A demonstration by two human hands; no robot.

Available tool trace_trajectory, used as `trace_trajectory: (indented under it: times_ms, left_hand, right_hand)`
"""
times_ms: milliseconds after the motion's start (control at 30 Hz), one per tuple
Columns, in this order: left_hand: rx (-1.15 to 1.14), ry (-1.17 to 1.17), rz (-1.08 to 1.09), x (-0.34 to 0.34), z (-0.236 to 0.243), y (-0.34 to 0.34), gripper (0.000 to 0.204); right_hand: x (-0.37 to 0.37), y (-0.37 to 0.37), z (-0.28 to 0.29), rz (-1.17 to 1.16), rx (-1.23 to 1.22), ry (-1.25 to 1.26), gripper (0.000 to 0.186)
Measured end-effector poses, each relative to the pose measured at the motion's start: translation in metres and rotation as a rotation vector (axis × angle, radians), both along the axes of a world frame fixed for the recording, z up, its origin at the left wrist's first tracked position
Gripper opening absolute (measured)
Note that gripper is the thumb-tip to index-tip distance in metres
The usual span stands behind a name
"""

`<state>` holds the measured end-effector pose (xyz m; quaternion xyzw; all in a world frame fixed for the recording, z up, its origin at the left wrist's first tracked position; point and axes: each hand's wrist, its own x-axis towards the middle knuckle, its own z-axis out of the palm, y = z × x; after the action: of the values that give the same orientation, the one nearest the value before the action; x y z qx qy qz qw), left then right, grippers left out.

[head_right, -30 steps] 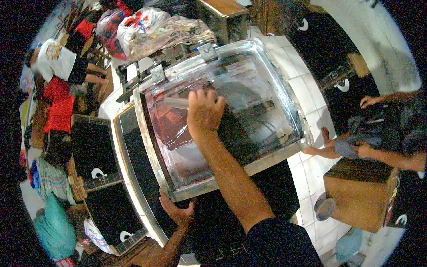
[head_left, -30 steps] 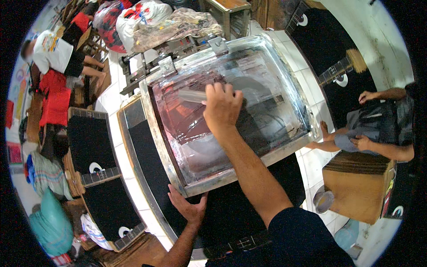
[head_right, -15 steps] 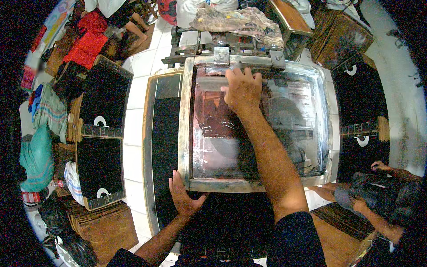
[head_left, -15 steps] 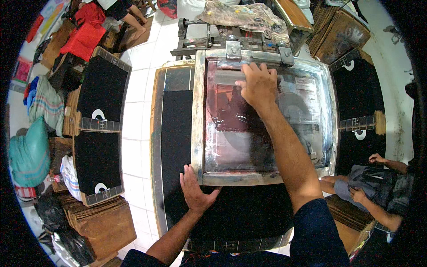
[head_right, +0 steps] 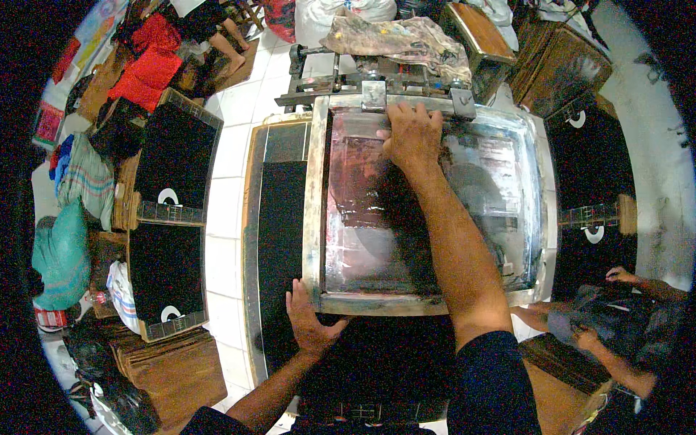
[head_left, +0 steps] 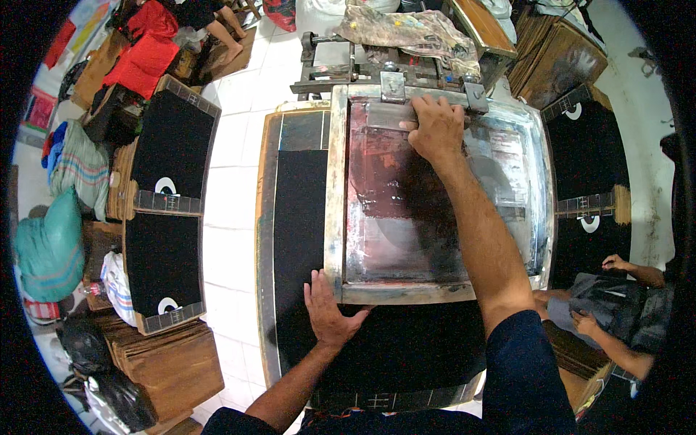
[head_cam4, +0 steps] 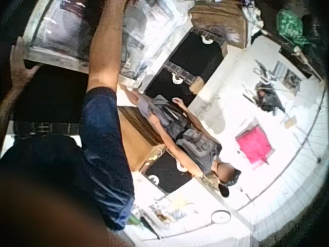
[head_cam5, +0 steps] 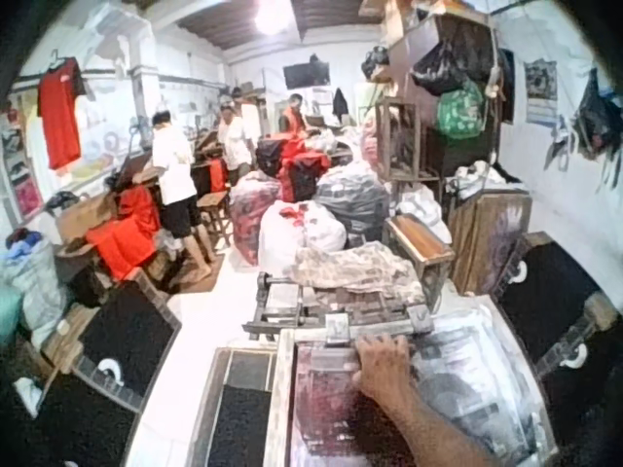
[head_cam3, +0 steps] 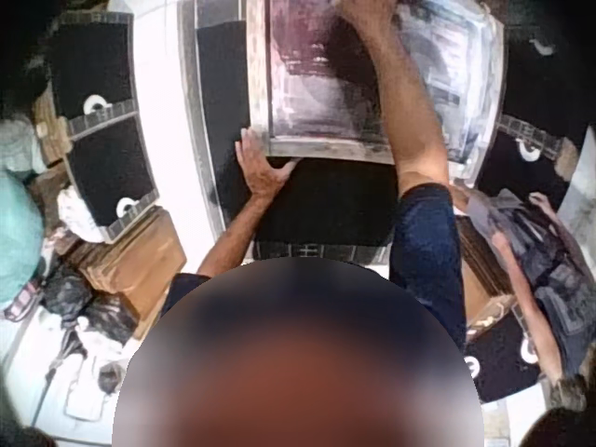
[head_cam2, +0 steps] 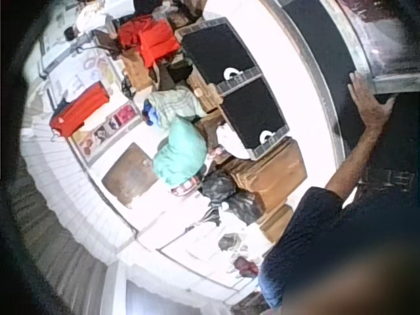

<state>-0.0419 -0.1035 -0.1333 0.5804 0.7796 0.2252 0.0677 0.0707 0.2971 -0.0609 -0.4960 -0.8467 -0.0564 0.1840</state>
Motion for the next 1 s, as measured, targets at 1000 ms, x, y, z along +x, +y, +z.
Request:
trace_trajectory:
  times_ms: [1000]
  left_hand:
    - [0.27,-0.534,0.05,0.006,0.035,0.013,0.108]
  right_hand:
    - [0.044,-0.112,0.028,0.081,-0.127,0.085,0.036]
